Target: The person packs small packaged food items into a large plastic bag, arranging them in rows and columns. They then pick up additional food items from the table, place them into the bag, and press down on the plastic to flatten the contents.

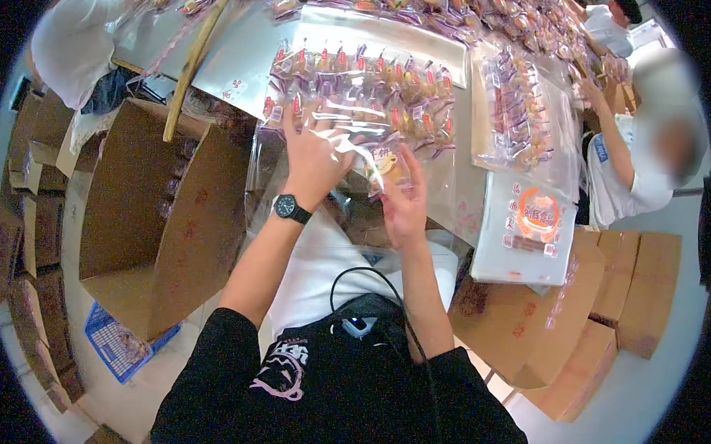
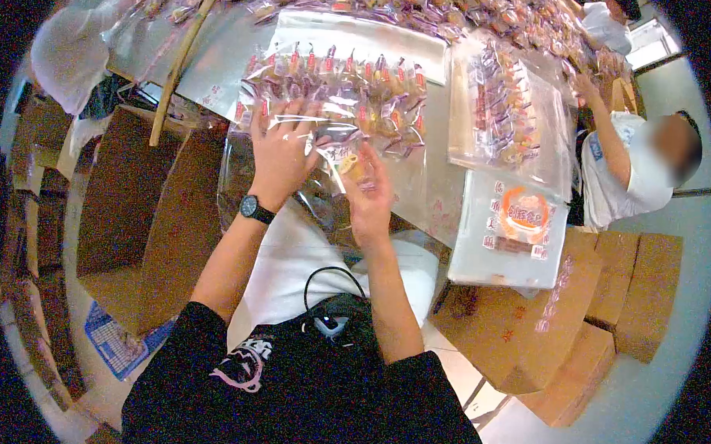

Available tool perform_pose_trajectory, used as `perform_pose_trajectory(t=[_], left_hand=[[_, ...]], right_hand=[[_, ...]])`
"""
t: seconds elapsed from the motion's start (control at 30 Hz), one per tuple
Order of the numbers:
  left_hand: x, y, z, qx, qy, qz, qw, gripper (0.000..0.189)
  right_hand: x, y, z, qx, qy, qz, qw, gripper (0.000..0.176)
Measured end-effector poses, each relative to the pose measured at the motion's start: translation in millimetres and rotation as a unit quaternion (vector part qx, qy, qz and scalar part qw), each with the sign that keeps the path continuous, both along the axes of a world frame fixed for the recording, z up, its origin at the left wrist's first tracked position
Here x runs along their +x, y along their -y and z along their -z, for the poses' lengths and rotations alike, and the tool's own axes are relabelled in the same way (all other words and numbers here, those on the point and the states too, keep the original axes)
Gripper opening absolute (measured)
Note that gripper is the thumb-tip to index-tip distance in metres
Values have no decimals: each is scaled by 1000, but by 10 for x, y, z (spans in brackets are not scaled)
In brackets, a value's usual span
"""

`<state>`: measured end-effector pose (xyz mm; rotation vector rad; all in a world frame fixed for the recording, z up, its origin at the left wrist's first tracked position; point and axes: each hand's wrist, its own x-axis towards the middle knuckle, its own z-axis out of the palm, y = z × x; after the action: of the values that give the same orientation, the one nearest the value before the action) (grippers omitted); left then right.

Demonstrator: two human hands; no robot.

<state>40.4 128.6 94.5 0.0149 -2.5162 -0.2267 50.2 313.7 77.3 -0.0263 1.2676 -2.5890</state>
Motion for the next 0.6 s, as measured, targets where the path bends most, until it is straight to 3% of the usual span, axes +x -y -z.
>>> perform_pose_trajectory(t=[0.17, 0.23, 0.27, 0.37, 0.57, 0.6], left_hand=[[9, -85, -121, 0, 58, -43, 997, 54], [-29, -73, -49, -4, 31, -44, 999, 54], [-30, -65, -31, -4, 34, -49, 998, 45], [-80, -3, 135, -14, 22, -55, 998, 42], [-93, -35, 224, 72, -62, -51, 994, 27], [-80, -44, 197, 82, -67, -51, 993, 27]], right_hand=[[-13, 223, -212, 150, -108, 61, 981, 65], [-141, 314, -103, 268, -226, 122, 928, 65], [-211, 346, -35, 323, -286, 153, 889, 65], [-400, 283, 135, 422, -457, 158, 767, 52], [-529, 435, 278, 350, -410, 93, 838, 52], [-547, 447, 259, 369, -425, 115, 819, 51]])
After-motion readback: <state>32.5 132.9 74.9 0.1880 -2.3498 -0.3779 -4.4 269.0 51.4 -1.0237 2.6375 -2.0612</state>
